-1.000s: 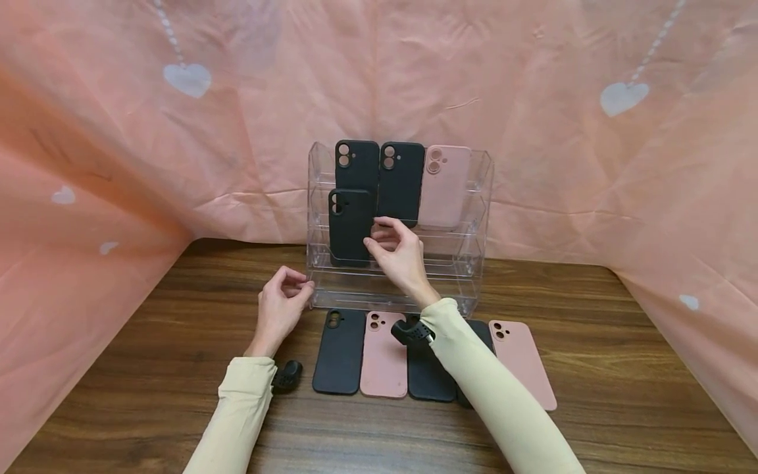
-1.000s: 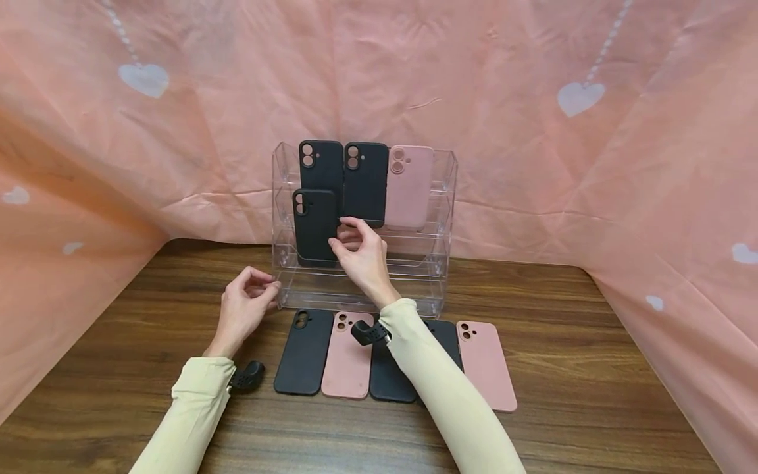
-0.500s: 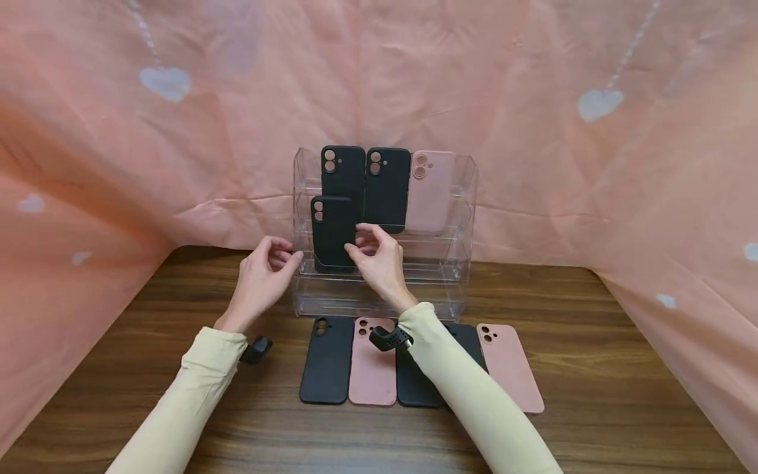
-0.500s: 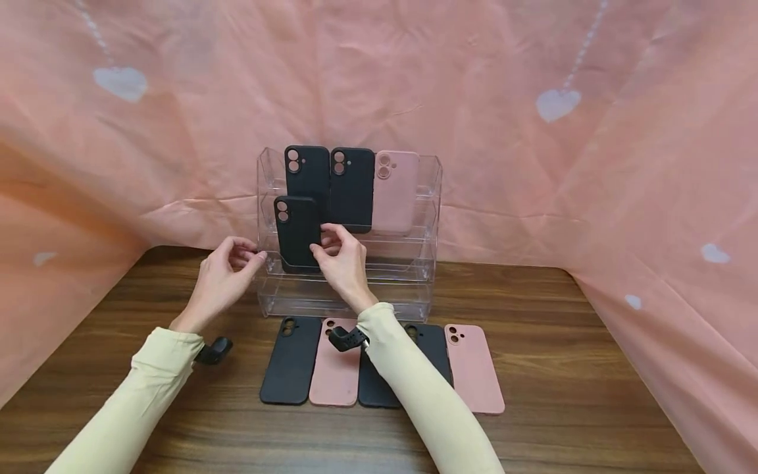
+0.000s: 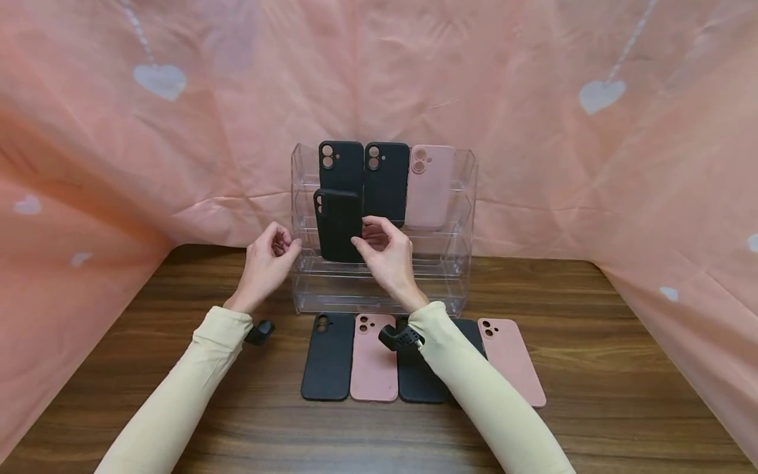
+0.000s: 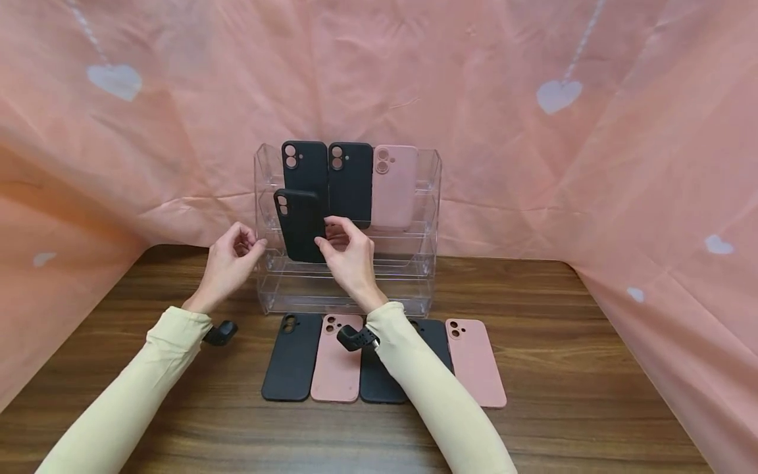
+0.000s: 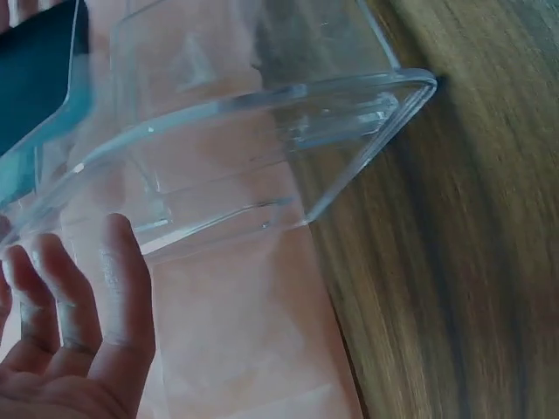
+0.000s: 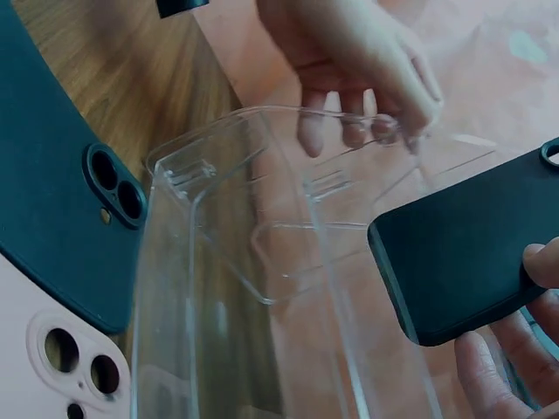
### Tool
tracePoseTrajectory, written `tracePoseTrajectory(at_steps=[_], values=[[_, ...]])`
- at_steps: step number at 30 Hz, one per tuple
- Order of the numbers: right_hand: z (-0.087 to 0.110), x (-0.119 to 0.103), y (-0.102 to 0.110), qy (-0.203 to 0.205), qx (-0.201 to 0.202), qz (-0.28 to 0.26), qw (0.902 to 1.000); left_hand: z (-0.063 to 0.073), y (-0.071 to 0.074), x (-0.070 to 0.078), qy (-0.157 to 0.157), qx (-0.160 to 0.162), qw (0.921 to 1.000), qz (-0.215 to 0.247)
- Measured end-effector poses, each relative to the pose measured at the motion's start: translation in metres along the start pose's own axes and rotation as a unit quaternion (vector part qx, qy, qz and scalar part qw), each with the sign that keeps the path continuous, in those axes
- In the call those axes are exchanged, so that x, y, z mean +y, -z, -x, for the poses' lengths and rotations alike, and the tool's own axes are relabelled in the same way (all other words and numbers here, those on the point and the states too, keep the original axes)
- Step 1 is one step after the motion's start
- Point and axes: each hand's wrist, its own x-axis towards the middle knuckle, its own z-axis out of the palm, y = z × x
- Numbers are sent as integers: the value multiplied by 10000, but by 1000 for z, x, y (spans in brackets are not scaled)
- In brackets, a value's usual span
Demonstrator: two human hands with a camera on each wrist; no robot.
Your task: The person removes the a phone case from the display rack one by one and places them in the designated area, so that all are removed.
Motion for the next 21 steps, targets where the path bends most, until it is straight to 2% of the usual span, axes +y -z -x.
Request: tracePoseTrajectory(at_steps=[14, 21], values=[[10, -25, 54, 320, 139, -119, 9993, -5, -3, 1, 119, -146, 9998, 44], [22, -30, 84, 210, 118, -389, 9990, -5, -1, 2, 175, -275, 9995, -4]])
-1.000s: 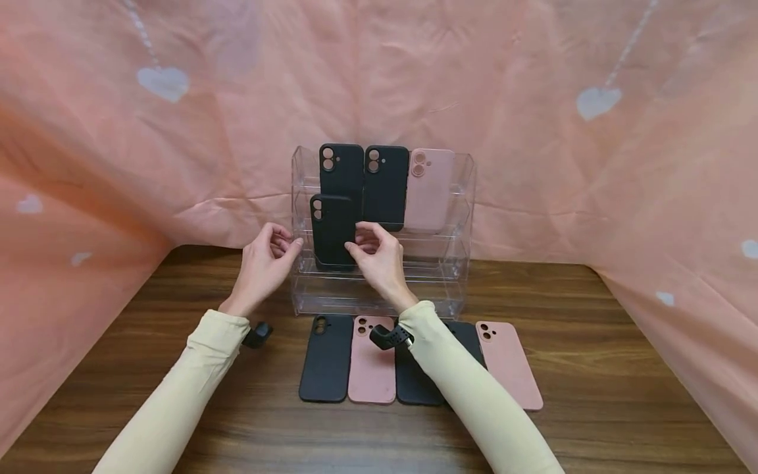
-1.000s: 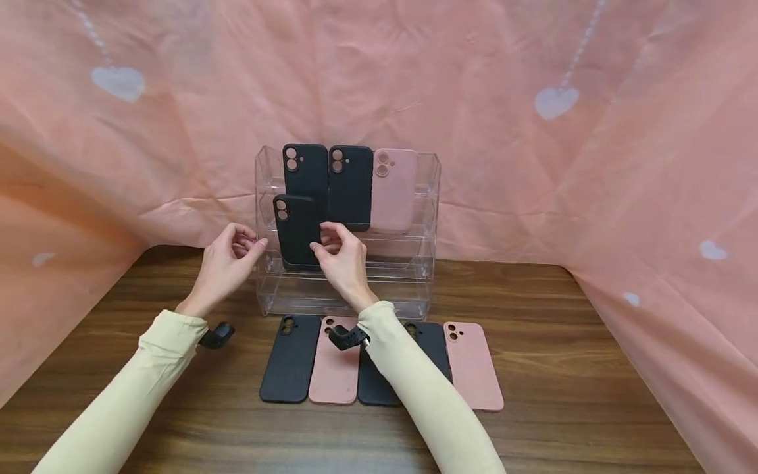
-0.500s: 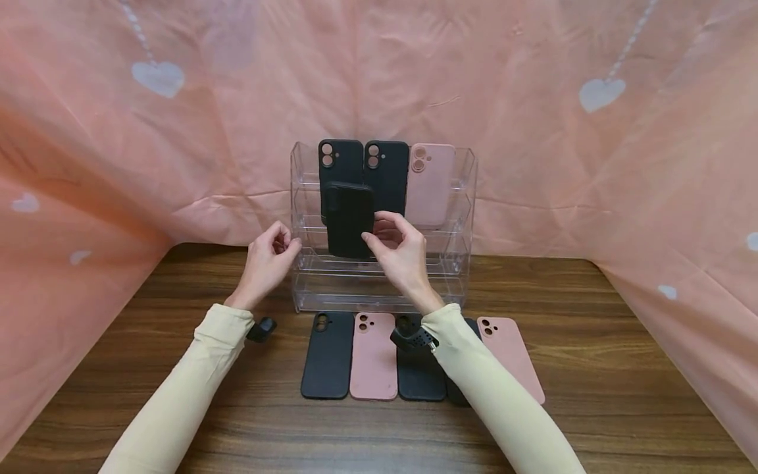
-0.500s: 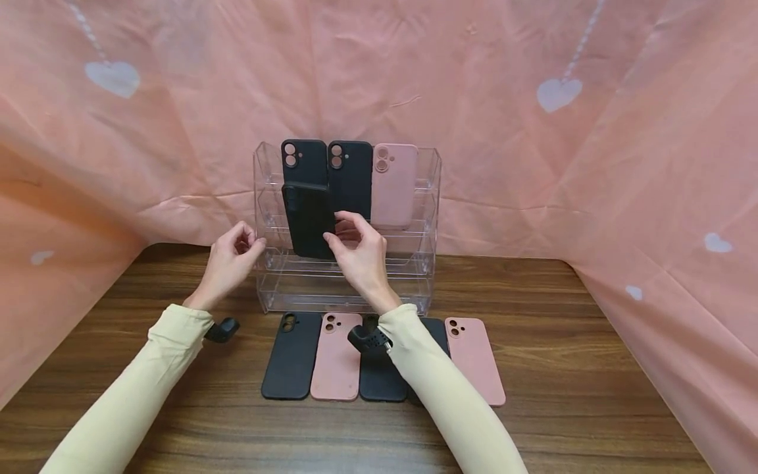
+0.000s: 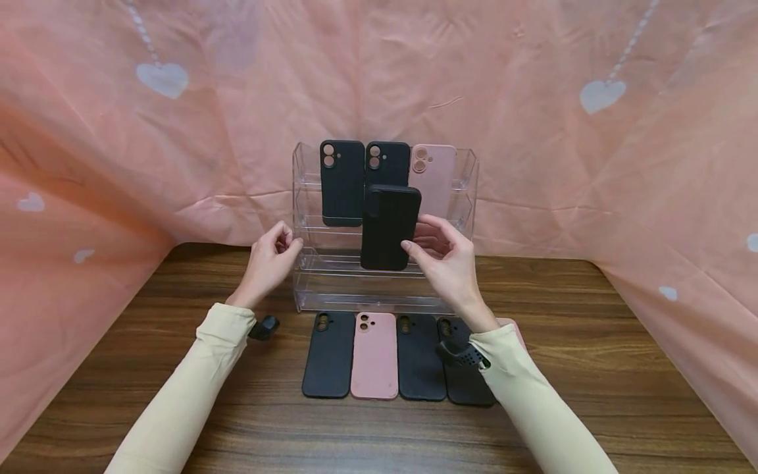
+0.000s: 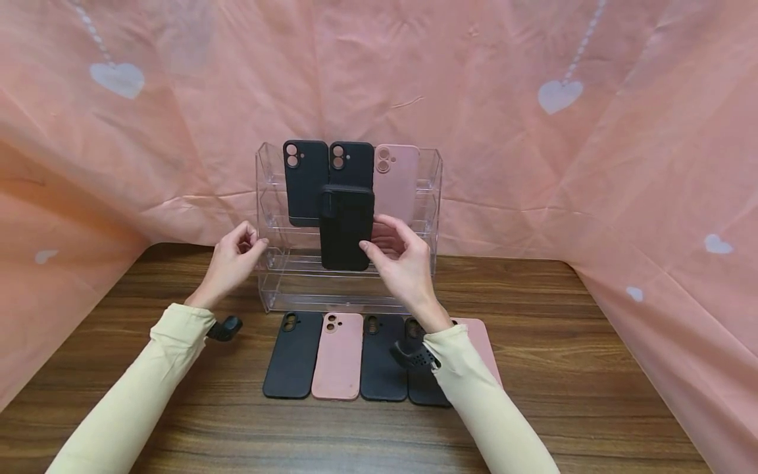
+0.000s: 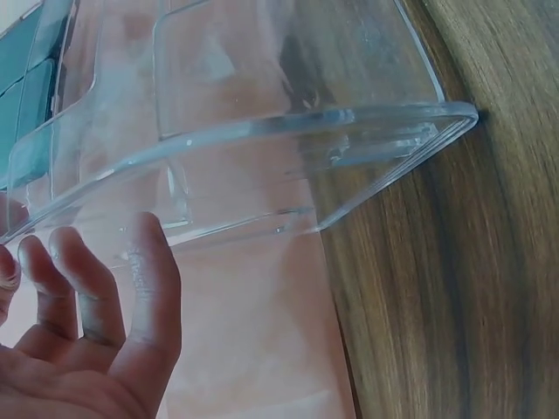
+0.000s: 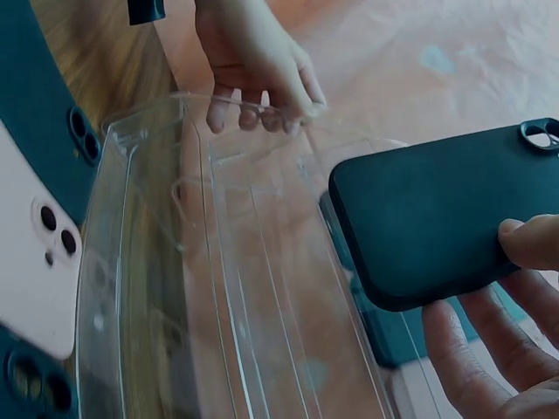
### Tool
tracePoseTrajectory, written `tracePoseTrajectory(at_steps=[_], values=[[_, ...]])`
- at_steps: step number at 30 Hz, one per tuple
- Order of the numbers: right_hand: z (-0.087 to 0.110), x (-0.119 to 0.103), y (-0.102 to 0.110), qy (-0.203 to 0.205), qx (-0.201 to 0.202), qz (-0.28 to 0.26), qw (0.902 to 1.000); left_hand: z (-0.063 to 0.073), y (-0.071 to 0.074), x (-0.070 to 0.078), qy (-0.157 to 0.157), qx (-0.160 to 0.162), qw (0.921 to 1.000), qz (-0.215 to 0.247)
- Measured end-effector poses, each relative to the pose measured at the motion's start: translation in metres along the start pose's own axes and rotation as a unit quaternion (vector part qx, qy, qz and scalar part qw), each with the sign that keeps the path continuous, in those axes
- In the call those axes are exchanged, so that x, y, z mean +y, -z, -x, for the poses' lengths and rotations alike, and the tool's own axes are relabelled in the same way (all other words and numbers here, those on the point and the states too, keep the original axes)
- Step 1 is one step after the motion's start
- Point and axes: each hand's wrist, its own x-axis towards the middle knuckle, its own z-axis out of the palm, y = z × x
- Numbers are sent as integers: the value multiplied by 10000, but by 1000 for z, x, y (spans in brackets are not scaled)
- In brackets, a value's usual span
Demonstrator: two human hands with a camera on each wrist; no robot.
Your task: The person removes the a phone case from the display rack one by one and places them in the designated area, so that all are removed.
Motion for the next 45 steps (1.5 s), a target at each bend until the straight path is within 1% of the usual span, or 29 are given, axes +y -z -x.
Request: tracePoseTrajectory(at_steps=[3, 6, 11, 15, 18, 21, 25, 29, 32, 35, 40, 42, 45], values=[[5, 0, 14, -49, 65, 110, 9999, 0, 1, 1, 24, -42, 10000, -8], [9, 1, 28, -49, 158, 329, 9993, 0, 2, 1, 34, -78, 10000, -28], [15, 3, 50, 24, 302, 621, 9976, 3, 2, 1, 12, 6, 10000, -69], [19, 3, 64, 32, 419, 636, 9971, 7, 1, 1, 47, 254, 9996, 56], [23, 2, 74, 11, 468, 630, 9969, 9, -1, 2, 67, 514, 9984, 238], [26, 2, 82, -36, 510, 671, 9964, 12, -3, 3, 12, 789, 9962, 363], [31, 2, 94, -98, 558, 727, 9957, 16, -5, 6, -18, 1107, 9932, 350], [35, 2, 103, -145, 623, 798, 9948, 19, -7, 7, -8, 1294, 9910, 338], [39, 1, 110, -205, 682, 919, 9932, 20, -7, 7, 2, 1352, 9901, 377], [41, 1, 117, -268, 713, 918, 9929, 20, -8, 7, 23, 1357, 9899, 410], [46, 2, 128, -408, 772, 719, 9936, 20, -8, 6, -53, 1223, 9911, 519], [48, 3, 133, -406, 796, 768, 9930, 19, -8, 6, -120, 1163, 9914, 584], [51, 3, 142, -380, 788, 657, 9940, 19, -7, 5, -164, 1084, 9915, 695]])
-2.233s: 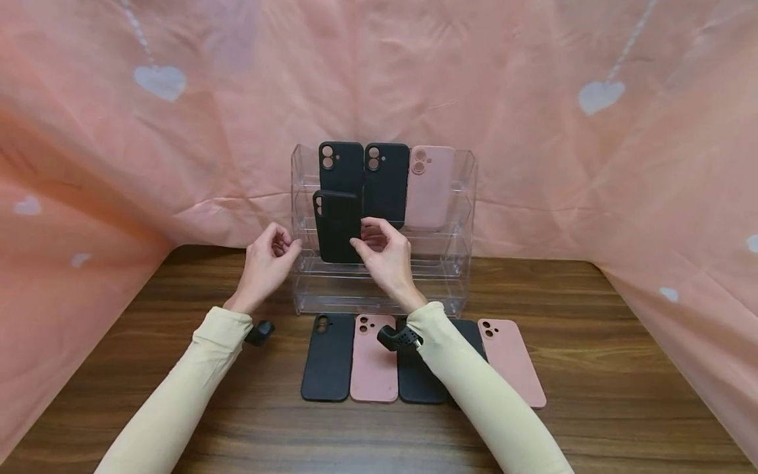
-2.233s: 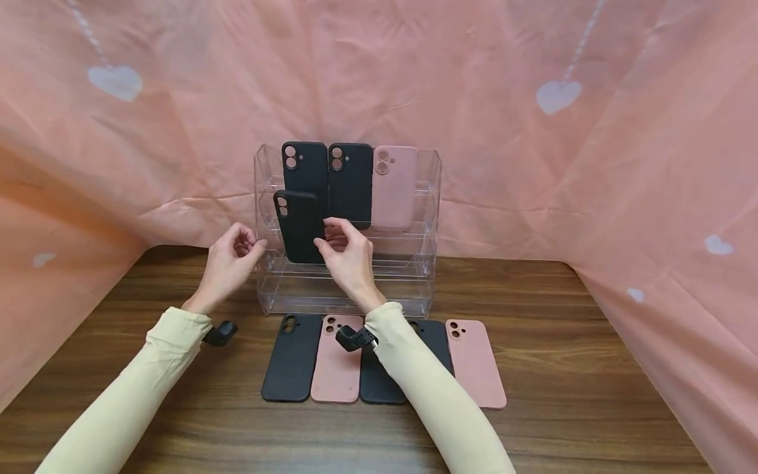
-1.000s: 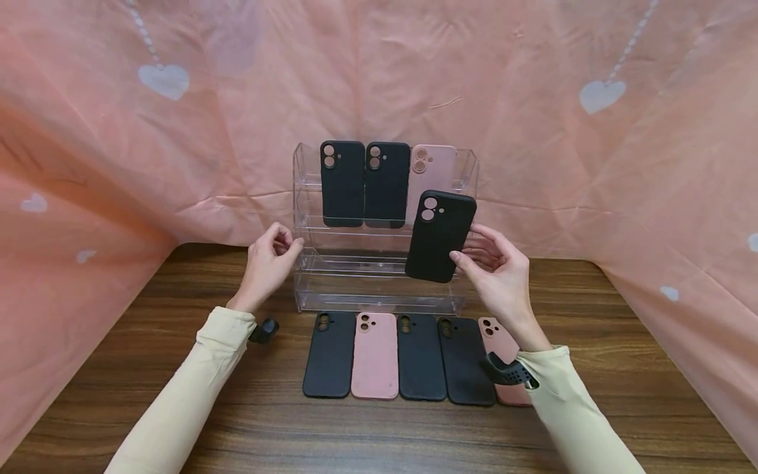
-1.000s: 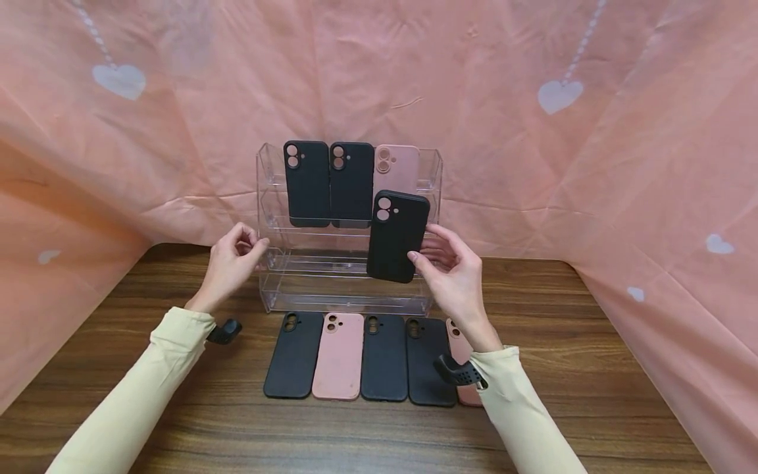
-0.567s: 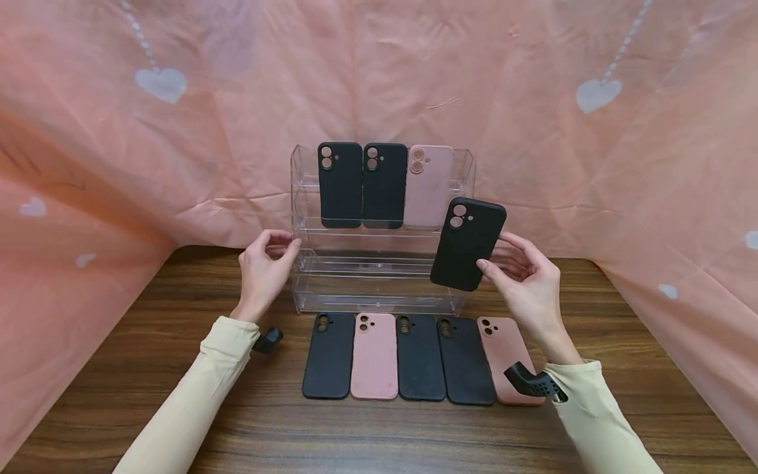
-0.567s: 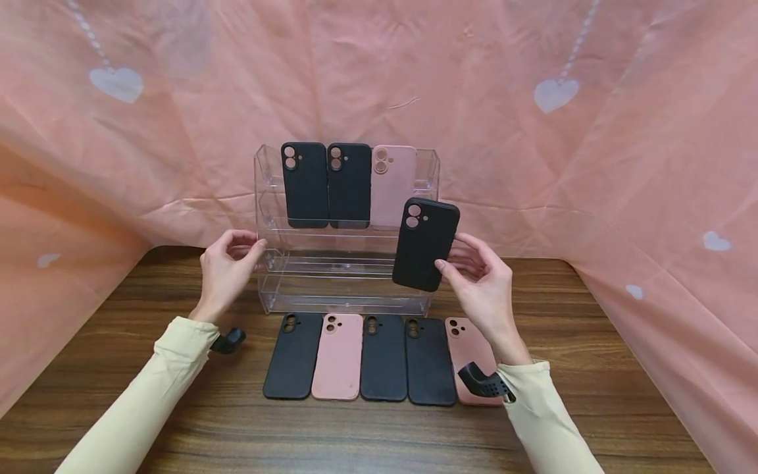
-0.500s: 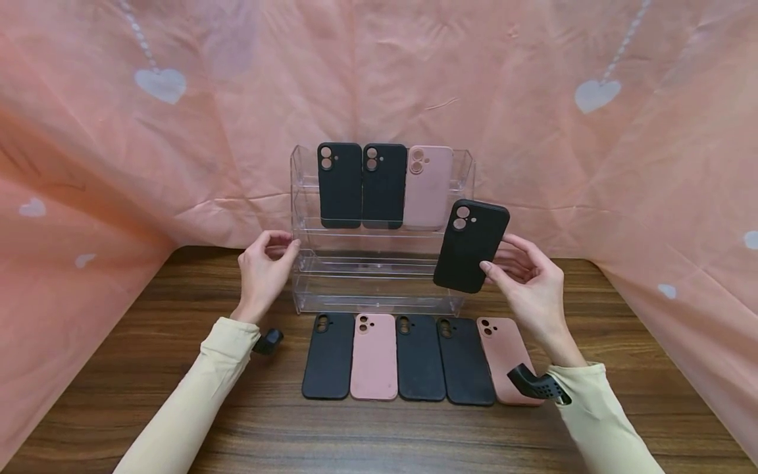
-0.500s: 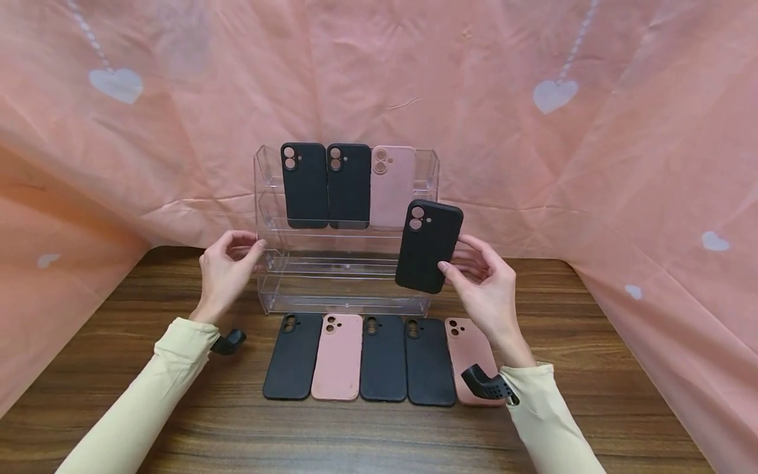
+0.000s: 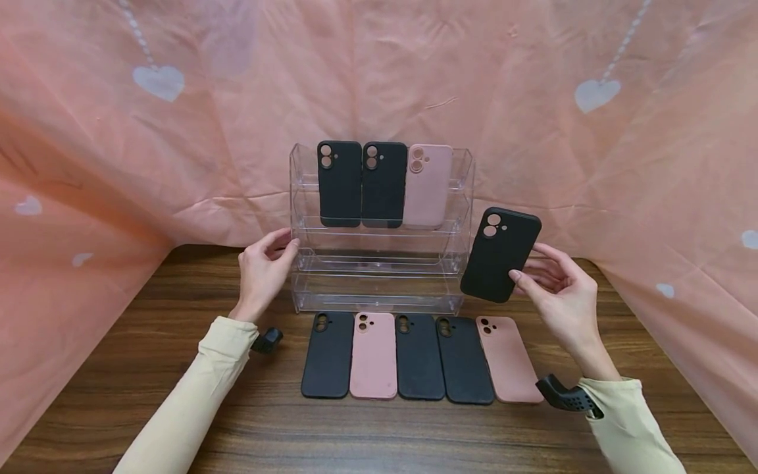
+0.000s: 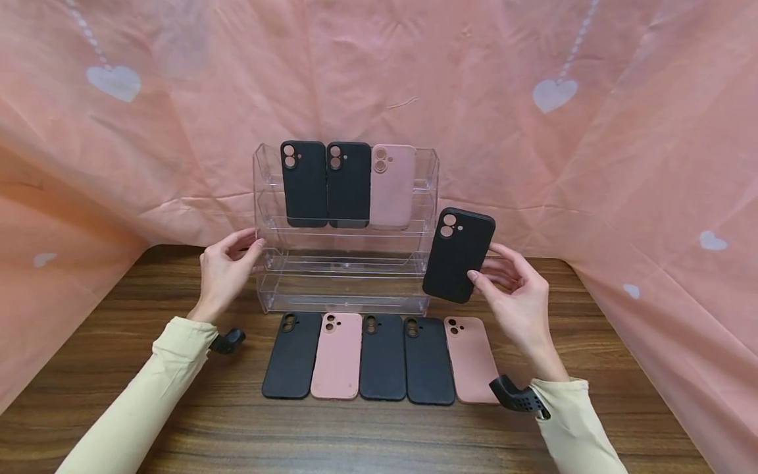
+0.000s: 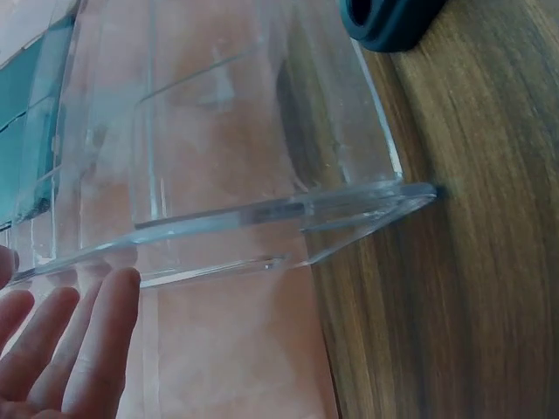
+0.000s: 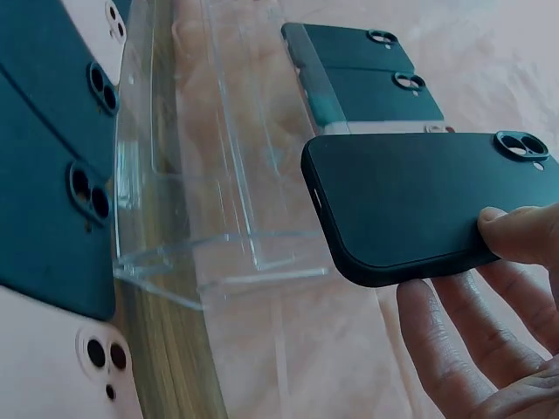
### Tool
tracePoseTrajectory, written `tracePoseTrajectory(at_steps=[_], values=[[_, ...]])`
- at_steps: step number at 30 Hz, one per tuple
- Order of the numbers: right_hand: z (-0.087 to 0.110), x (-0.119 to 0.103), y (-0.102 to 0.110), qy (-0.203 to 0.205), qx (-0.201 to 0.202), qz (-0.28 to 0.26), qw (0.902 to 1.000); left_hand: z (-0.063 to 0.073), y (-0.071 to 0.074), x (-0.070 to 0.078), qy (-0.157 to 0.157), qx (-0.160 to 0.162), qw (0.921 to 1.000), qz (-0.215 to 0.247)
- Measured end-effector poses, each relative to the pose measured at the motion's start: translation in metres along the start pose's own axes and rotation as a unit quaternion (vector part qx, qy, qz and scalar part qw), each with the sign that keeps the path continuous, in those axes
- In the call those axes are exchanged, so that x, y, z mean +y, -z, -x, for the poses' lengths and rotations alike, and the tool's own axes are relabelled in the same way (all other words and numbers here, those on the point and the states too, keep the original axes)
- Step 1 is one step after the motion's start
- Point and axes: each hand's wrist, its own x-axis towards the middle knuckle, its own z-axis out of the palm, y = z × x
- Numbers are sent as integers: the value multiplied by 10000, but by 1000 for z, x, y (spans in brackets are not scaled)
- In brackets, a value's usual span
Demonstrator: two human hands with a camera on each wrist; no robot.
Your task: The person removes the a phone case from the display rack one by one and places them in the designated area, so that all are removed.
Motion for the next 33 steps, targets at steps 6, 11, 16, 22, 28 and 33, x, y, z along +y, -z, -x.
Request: tracePoseTrajectory(at_steps=[6, 11, 16, 22, 28, 33], values=[[5, 5, 16, -143, -167, -223, 9995, -1, 1, -1, 136, -109, 9998, 137], [11, 11, 28, -325, -305, -147, 9989, -1, 1, -3, 261, -163, 9993, 233], [16, 17, 39, -496, -460, -710, 9952, 0, 2, -3, 361, -285, 9982, 391], [21, 22, 50, -844, -572, -905, 9907, 0, 4, -4, 428, -312, 9979, 381], [26, 29, 60, -989, -806, -880, 9879, -1, 4, -3, 510, -412, 9968, 463], [30, 35, 68, -1042, -993, -922, 9853, -1, 6, -2, 543, -470, 9962, 503]])
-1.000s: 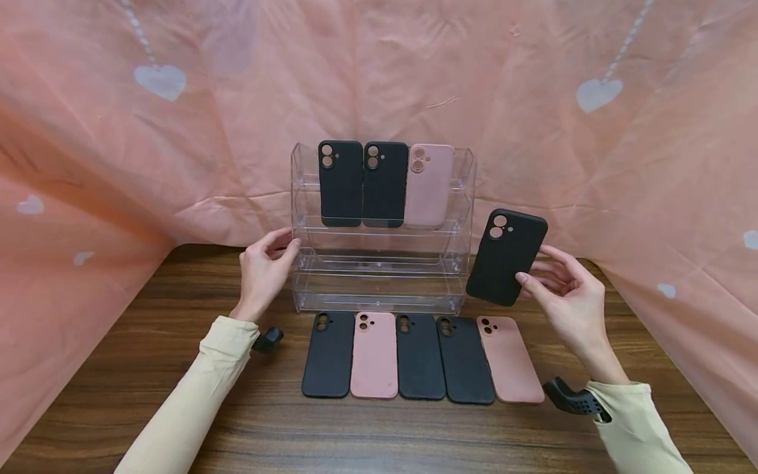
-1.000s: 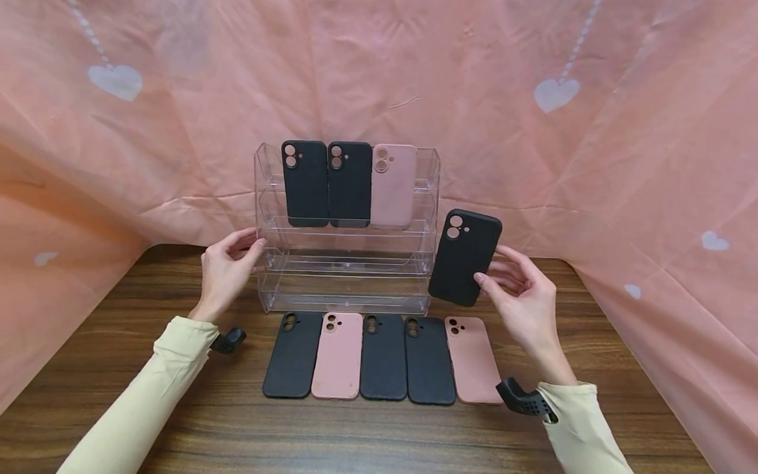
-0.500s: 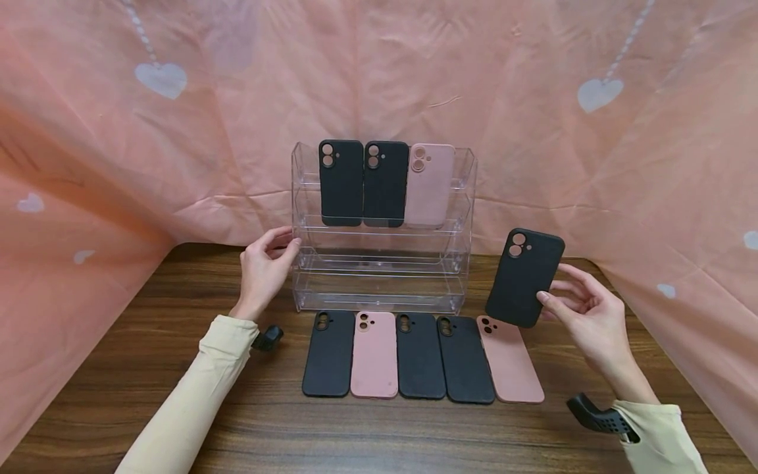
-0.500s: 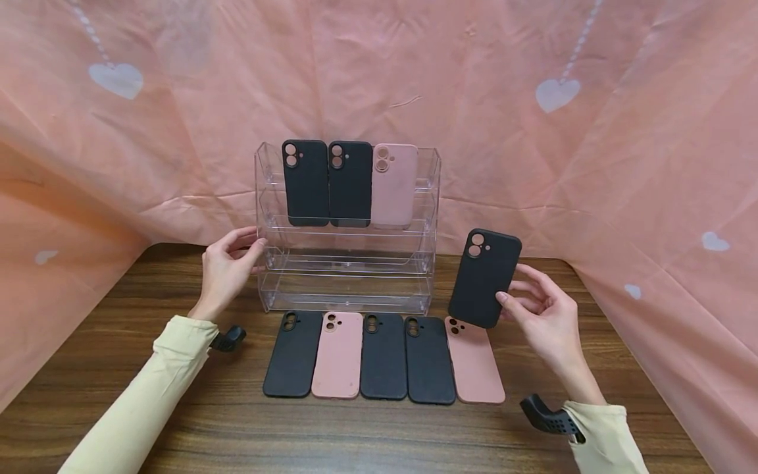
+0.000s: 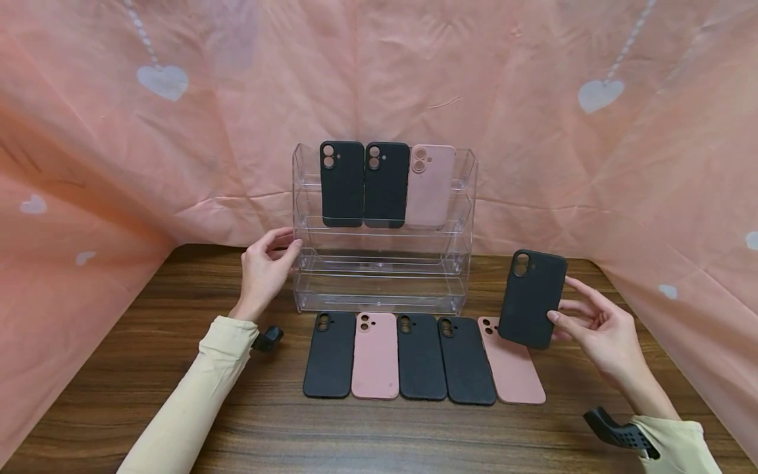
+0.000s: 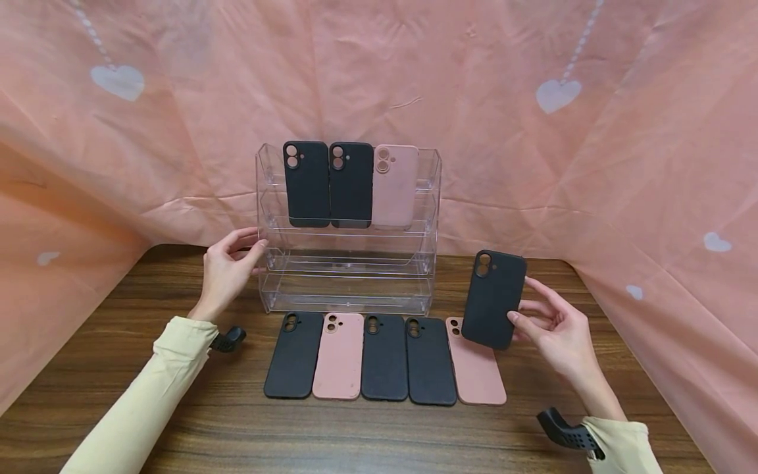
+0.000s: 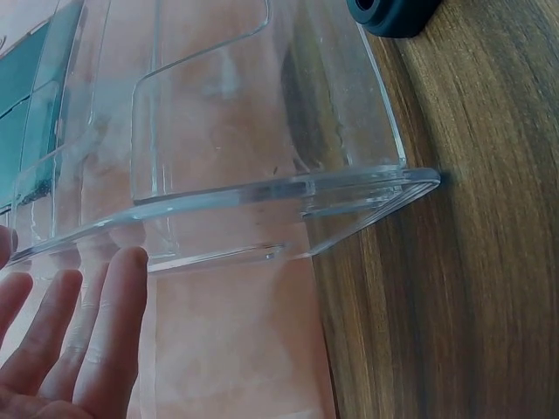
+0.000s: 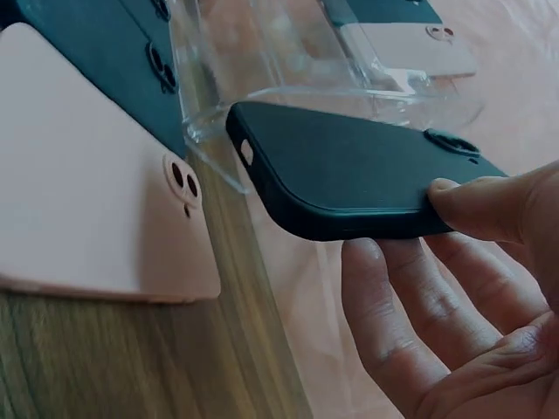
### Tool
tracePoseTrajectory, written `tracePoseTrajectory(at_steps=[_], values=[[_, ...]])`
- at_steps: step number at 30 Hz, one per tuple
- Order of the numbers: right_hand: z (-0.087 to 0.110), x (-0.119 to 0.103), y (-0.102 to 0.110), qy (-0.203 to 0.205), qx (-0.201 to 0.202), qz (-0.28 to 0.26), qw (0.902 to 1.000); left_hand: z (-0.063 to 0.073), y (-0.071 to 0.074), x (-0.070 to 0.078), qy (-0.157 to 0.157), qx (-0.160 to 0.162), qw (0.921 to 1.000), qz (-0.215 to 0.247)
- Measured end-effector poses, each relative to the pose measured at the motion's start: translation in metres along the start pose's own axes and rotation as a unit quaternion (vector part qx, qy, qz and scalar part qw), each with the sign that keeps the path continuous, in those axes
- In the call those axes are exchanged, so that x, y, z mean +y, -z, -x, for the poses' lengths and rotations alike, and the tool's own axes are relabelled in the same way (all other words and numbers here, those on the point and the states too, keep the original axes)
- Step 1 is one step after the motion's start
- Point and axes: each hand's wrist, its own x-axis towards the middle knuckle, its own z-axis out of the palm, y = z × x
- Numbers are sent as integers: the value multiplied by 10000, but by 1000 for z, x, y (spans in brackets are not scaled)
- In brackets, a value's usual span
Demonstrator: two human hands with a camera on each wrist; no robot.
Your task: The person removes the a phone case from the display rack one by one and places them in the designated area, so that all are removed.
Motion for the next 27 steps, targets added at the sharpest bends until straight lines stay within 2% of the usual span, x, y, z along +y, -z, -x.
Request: tracePoseTrajectory(at_steps=[8, 15, 22, 27], values=[[6, 5, 18, -71, -503, -231, 9984, 0, 0, -2, -6, -32, 10000, -83], [12, 7, 40, -455, -947, -178, 9943, 0, -1, -4, -27, -45, 9999, -130], [14, 11, 55, -801, -1337, 269, 9874, 0, 0, -4, -47, -43, 9999, -137], [16, 15, 62, -1019, -1579, 279, 9818, -1, 0, -4, -33, -43, 9998, -166]])
